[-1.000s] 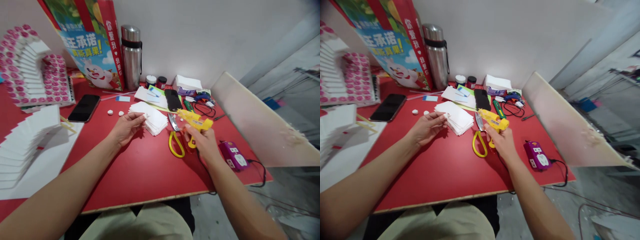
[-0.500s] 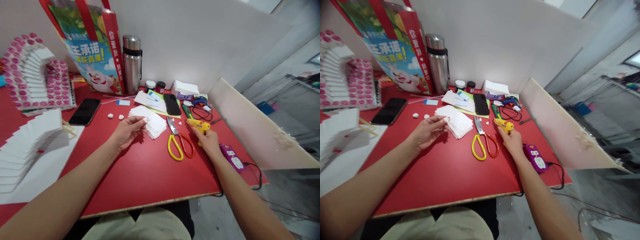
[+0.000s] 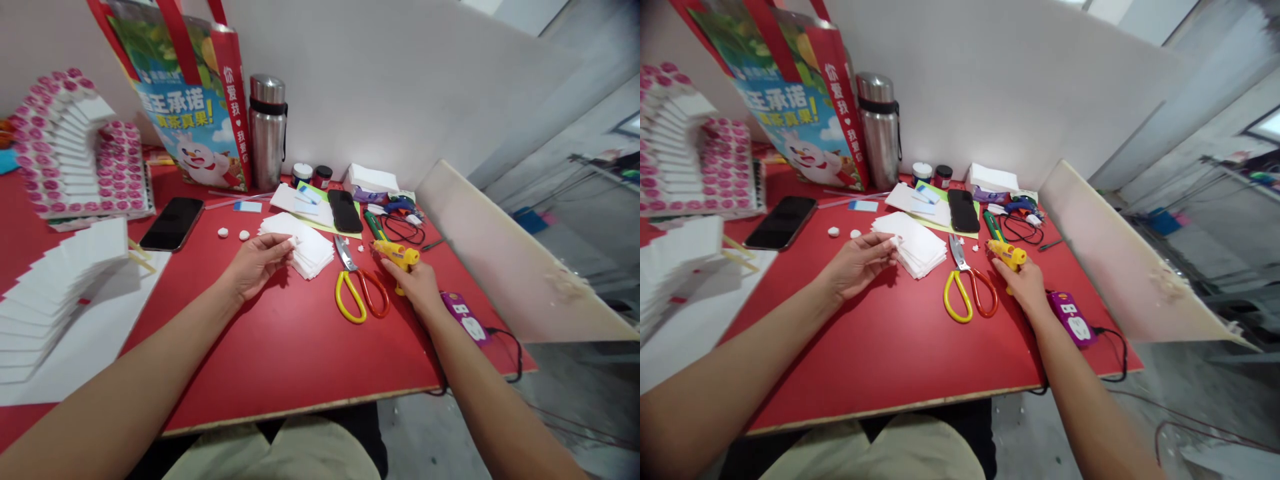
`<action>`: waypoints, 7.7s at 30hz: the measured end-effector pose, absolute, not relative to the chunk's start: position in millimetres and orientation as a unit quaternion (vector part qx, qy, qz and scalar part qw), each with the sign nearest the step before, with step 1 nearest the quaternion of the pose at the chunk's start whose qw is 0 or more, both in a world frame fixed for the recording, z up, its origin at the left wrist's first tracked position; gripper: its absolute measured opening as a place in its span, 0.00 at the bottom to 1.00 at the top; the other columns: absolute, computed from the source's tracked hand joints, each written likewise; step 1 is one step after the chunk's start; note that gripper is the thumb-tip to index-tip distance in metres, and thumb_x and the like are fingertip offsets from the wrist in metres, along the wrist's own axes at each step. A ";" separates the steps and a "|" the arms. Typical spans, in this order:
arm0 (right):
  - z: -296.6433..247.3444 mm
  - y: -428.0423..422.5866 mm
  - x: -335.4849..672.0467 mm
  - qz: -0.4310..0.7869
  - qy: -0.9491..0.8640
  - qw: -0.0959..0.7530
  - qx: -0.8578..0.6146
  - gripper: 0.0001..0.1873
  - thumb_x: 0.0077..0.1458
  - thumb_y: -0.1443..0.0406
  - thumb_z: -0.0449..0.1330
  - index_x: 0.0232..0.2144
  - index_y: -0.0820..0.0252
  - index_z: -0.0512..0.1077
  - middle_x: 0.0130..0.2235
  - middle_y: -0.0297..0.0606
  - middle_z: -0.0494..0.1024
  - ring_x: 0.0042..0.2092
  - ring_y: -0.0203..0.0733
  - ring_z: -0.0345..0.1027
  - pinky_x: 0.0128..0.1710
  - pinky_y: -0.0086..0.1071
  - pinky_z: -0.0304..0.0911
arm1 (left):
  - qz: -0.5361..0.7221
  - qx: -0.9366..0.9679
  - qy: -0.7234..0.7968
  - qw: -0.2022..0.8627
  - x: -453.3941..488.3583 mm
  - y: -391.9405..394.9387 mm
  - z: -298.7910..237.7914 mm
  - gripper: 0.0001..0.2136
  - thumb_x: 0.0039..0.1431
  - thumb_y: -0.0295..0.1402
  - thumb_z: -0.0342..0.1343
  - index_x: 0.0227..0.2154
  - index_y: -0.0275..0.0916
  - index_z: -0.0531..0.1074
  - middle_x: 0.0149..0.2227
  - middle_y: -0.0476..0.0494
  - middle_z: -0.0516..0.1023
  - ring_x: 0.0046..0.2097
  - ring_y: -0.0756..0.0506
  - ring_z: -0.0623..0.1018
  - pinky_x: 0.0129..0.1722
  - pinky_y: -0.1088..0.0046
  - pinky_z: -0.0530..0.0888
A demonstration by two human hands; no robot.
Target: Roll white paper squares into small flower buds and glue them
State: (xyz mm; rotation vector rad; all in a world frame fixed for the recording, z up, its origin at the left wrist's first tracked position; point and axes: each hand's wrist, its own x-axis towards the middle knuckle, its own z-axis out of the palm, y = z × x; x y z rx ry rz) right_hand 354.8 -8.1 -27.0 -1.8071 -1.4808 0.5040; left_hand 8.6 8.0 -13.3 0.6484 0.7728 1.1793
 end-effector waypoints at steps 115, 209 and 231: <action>-4.6 -8.2 195.2 0.354 -0.677 0.491 -0.418 0.13 0.58 0.67 0.59 0.38 0.52 0.85 0.41 0.39 0.79 0.39 0.39 0.73 0.36 0.33 0.71 | 0.509 0.421 0.369 0.654 13.9 0.6 -21.6 0.14 0.48 0.36 0.75 0.36 0.34 0.84 0.33 0.41 0.83 0.33 0.48 0.79 0.40 0.70 0.76; -5.0 -6.3 191.8 0.661 -0.420 0.447 -0.431 0.21 0.42 0.57 0.77 0.35 0.62 0.77 0.26 0.31 0.78 0.23 0.29 0.65 0.22 0.24 0.59 | 0.502 0.628 0.367 0.468 11.2 -2.7 -7.7 0.08 0.54 0.29 0.69 0.38 0.41 0.85 0.38 0.42 0.82 0.41 0.44 0.79 0.44 0.68 0.74; 24.8 -44.6 244.4 0.085 -0.678 -0.118 -0.721 0.22 0.59 0.63 0.59 0.53 0.69 0.67 0.41 0.58 0.81 0.43 0.62 0.79 0.35 0.40 0.63 | 0.476 0.401 0.353 0.698 12.5 -3.3 -17.0 0.17 0.45 0.37 0.76 0.37 0.35 0.82 0.35 0.40 0.84 0.33 0.46 0.83 0.35 0.69 0.81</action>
